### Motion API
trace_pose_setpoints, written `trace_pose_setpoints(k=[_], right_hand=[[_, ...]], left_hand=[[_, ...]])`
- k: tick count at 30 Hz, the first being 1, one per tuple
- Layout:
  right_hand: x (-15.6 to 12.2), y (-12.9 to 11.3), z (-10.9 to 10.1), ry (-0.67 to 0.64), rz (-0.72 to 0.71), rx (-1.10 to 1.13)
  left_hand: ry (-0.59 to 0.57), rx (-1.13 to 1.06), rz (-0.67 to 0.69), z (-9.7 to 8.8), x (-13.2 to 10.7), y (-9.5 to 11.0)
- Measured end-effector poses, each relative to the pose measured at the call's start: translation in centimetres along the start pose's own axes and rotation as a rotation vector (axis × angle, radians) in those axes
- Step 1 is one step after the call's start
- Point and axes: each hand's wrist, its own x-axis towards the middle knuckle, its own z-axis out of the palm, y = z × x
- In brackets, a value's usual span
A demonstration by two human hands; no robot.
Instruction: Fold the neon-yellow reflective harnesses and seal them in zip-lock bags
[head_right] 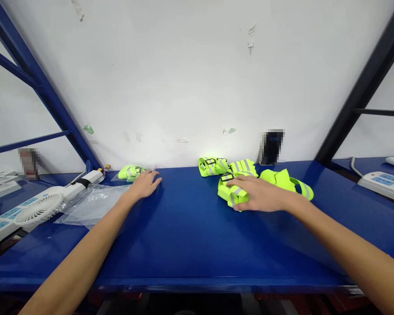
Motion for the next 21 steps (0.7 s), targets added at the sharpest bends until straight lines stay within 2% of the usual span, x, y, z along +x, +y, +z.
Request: trace_pose_setpoints(k=[1, 3, 5, 7, 9, 11, 12, 14, 17, 19, 21], right_hand=[[0.4, -0.4, 0.6, 0.01, -0.011, -0.049], [1.2, -2.0, 1.6, 0.043, -0.04, -0.101], [2.0, -4.5, 2.0, 0.031, -0.066, -0.109], [2.7, -6.9, 2.0, 0.003, -0.114, -0.051], [3.4, -8.3, 1.9, -0.062, -0.24, 0.115], [4.0, -8.3, 2.2, -0.068, -0.32, 0.386], [4.2, -7.9, 2.5, -0.021, -0.319, 0.541], [4.4, -6.7, 3.4, 0.224, -0.229, 0.74], [4.2, -5.9, 4.5, 0.328, -0.219, 0.605], [3.8, -6.4, 4.7, 0.297, -0.305, 0.459], [3.5, -7.2, 4.8, 0.212, -0.37, 0.349]], left_hand=[[0.031, -0.028, 0.054, 0.0, -0.2, 0.6], [0.027, -0.155, 0.295, -0.4, -0.8, 2.6], [-0.081, -0.305, 0.56, -0.7, -1.1, 4.8], [-0.119, -0.343, 0.666, -0.8, -1.2, 6.5], [-0.03, -0.301, 0.653, -0.3, -1.1, 6.9], [0.064, -0.288, 0.633, 0.5, -1.1, 6.2], [0.087, -0.313, 0.638, 0.9, -1.3, 5.6], [0.126, -0.4, 0.647, 1.5, -1.7, 4.6], [0.246, -0.485, 0.59, 1.9, -2.6, 4.1], [0.336, -0.482, 0.548, 1.7, -3.1, 4.4], [0.362, -0.464, 0.54, 1.4, -3.4, 5.0]])
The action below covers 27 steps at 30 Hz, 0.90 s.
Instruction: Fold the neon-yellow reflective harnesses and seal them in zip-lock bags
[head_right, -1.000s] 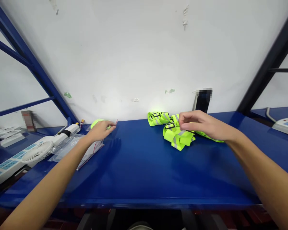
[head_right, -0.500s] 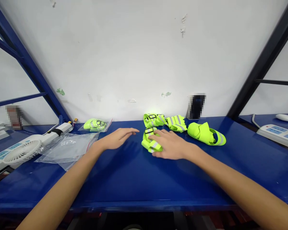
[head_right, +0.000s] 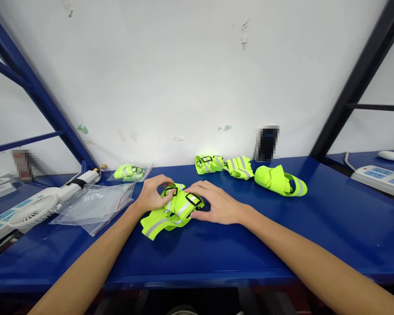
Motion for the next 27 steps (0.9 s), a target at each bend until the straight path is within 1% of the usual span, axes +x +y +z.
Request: trace_pose_setpoints(k=[3, 5, 7, 8, 11, 12, 13, 14, 15, 16, 18, 19, 20, 22, 24, 26, 27], right_hand=[[0.3, -0.2, 0.5, -0.146, 0.006, -0.105], [0.4, 0.5, 0.6, -0.16, 0.027, -0.159], [0.5, 1.5, 0.4, -0.12, 0.045, -0.193], [0.5, 1.9, 0.2, -0.097, 0.052, -0.199], [0.5, 2.8, -0.4, -0.042, 0.065, -0.153], [0.6, 2.9, -0.5, -0.015, 0.075, -0.128], [0.6, 3.0, -0.5, 0.017, 0.094, -0.104], [0.7, 3.1, -0.5, 0.051, 0.126, -0.079], [0.8, 3.2, -0.4, 0.089, 0.169, -0.047], [0.8, 3.3, -0.3, 0.132, 0.217, -0.006], [0.8, 3.5, -0.1, 0.219, 0.306, 0.123], [0.9, 3.6, 0.0, 0.266, 0.343, 0.208], [0.9, 3.7, 0.1, 0.311, 0.374, 0.3], [1.0, 3.8, 0.2, 0.396, 0.425, 0.488], [1.1, 3.6, 0.3, 0.471, 0.465, 0.677], [1.3, 3.1, 0.4, 0.519, 0.497, 0.865], [1.4, 2.8, 0.5, 0.531, 0.515, 0.953]], left_hand=[[-0.055, -0.043, -0.046, 0.3, 0.4, 0.8], [-0.107, -0.132, -0.12, 0.7, 0.6, 1.0], [-0.136, -0.271, -0.231, 1.3, 0.9, 0.8], [-0.127, -0.366, -0.302, 1.4, 1.1, 0.8], [-0.049, -0.727, -0.518, 1.2, 1.4, 1.1], [-0.045, -0.831, -0.553, 1.0, 1.5, 1.5], [-0.069, -0.898, -0.564, 0.7, 1.6, 1.9], [-0.105, -0.914, -0.548, 0.5, 1.7, 2.4], [-0.124, -0.881, -0.518, 0.4, 1.7, 2.9], [-0.106, -0.815, -0.483, 0.3, 1.8, 3.3], [0.057, -0.687, -0.437, 0.6, 1.8, 3.5], [0.138, -0.668, -0.431, 0.9, 1.9, 3.4], [0.196, -0.69, -0.437, 1.2, 1.9, 3.0], [0.238, -0.789, -0.461, 1.6, 1.8, 2.1], [0.304, -0.833, -0.468, 1.7, 1.7, 1.3], [0.374, -0.79, -0.443, 1.6, 1.4, 0.9], [0.372, -0.757, -0.422, 1.6, 1.2, 0.8]])
